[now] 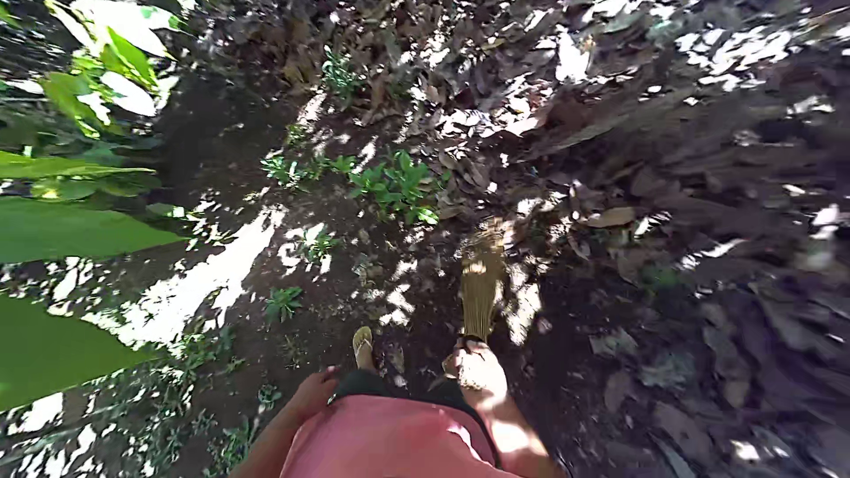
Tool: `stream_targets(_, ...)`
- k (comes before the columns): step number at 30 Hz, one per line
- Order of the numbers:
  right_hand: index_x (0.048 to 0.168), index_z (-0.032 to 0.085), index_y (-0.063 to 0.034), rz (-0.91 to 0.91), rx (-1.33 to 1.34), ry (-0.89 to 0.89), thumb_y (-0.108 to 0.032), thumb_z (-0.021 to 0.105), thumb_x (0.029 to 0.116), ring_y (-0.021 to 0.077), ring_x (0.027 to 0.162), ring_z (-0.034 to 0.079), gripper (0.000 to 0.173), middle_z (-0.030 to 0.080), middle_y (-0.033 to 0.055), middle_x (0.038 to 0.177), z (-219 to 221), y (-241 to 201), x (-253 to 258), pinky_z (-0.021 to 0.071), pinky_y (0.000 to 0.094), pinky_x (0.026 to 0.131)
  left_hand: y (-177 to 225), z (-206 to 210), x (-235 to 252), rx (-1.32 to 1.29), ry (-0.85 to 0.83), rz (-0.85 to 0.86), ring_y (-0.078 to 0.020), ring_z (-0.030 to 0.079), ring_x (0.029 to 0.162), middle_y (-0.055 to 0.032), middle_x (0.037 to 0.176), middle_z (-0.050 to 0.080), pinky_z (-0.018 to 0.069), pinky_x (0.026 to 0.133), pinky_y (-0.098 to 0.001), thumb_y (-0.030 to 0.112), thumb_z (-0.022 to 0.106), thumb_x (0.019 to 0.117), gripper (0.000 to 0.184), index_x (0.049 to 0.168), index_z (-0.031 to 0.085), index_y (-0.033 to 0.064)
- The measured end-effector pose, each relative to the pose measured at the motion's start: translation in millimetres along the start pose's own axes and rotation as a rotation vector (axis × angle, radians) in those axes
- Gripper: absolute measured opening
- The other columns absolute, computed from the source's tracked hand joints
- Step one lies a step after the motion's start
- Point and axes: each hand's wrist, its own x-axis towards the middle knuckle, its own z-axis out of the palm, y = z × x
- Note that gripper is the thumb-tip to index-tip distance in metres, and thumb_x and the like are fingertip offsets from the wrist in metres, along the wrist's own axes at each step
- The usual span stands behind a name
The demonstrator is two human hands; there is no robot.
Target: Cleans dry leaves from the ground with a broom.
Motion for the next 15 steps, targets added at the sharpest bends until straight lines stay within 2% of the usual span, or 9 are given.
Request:
stream_targets(2, 0.096, 0.056, -0.0087, -0.011, 0.006, 0.101, -0.022, 0.038, 0.1036, 0.0113, 0.058, 0.064, 0.023, 0.063, 0.0034, 0.073, -36.8, -39.6, 5.8, 0.0566, 0.0256, 0.051, 12.8, -1.6, 6.1, 0.025, -0.014, 0.033, -0.0313, 0.059, 0.129, -0.0192, 0.141, 0.060, 0.0444, 0.112, -0.0505, 0.020, 0.050, 0.1058, 0.044, 0.147, 0.053, 0.0047)
stream_targets(6, 0.098, 0.052, -0.0133, -0.405, -0.047, 0.399, -0.023, 0.038, 0.1065, 0.0085, 0.058, 0.060, 0.019, 0.059, -0.0005, 0.071, -103.7, -162.4, -5.7, 0.0539, 0.0242, 0.052, 26.6, -4.8, 8.9, 0.022, -0.037, 0.066, -0.0293, 0.059, 0.129, -0.0187, 0.141, 0.060, 0.0454, 0.110, -0.0479, 0.019, 0.052, 0.1045, 0.045, 0.146, 0.052, 0.0035)
stream_targets(8, 0.102, 0.051, -0.0099, -0.533, -0.199, 0.511, -0.016, 0.043, 0.1054, 0.0083, 0.059, 0.061, 0.011, 0.060, 0.0003, 0.073, -123.8, -195.3, -15.4, 0.0550, 0.0233, 0.053, 24.1, -11.1, 11.1, 0.076, -0.048, 0.055, -0.0290, 0.059, 0.130, -0.0167, 0.141, 0.061, 0.0447, 0.111, -0.0490, 0.020, 0.051, 0.1051, 0.045, 0.148, 0.052, 0.0058)
stream_targets(11, 0.106, 0.058, -0.0030, -0.538, -0.439, 0.668, -0.016, 0.055, 0.1004, 0.0116, 0.061, 0.059, 0.015, 0.060, 0.0035, 0.077, -125.5, -191.1, -25.9, 0.0529, 0.0290, 0.056, 14.5, -17.8, 18.9, 0.096, -0.046, 0.063, -0.0286, 0.060, 0.128, -0.0154, 0.138, 0.063, 0.0451, 0.110, -0.0489, 0.021, 0.051, 0.1049, 0.044, 0.146, 0.054, 0.0062)
stream_targets(13, 0.108, 0.056, -0.0023, -0.527, -0.386, 0.613, -0.015, 0.053, 0.1017, 0.0124, 0.063, 0.060, 0.014, 0.059, 0.0040, 0.080, -102.8, -153.5, -39.1, 0.0544, 0.0300, 0.058, 9.0, -19.1, 24.5, 0.097, -0.044, 0.057, -0.0287, 0.061, 0.127, -0.0158, 0.137, 0.064, 0.0461, 0.109, -0.0487, 0.021, 0.052, 0.1047, 0.044, 0.145, 0.055, 0.0056)
stream_targets(15, 0.101, 0.054, -0.0074, -0.499, -0.187, 0.478, -0.013, 0.044, 0.1033, 0.0104, 0.061, 0.062, 0.011, 0.062, 0.0012, 0.075, -75.1, -101.1, -59.0, 0.0562, 0.0269, 0.056, 6.6, -18.3, 29.3, 0.092, -0.050, 0.050, -0.0301, 0.060, 0.126, -0.0178, 0.138, 0.063, 0.0455, 0.108, -0.0497, 0.021, 0.052, 0.1047, 0.045, 0.146, 0.054, 0.0044)
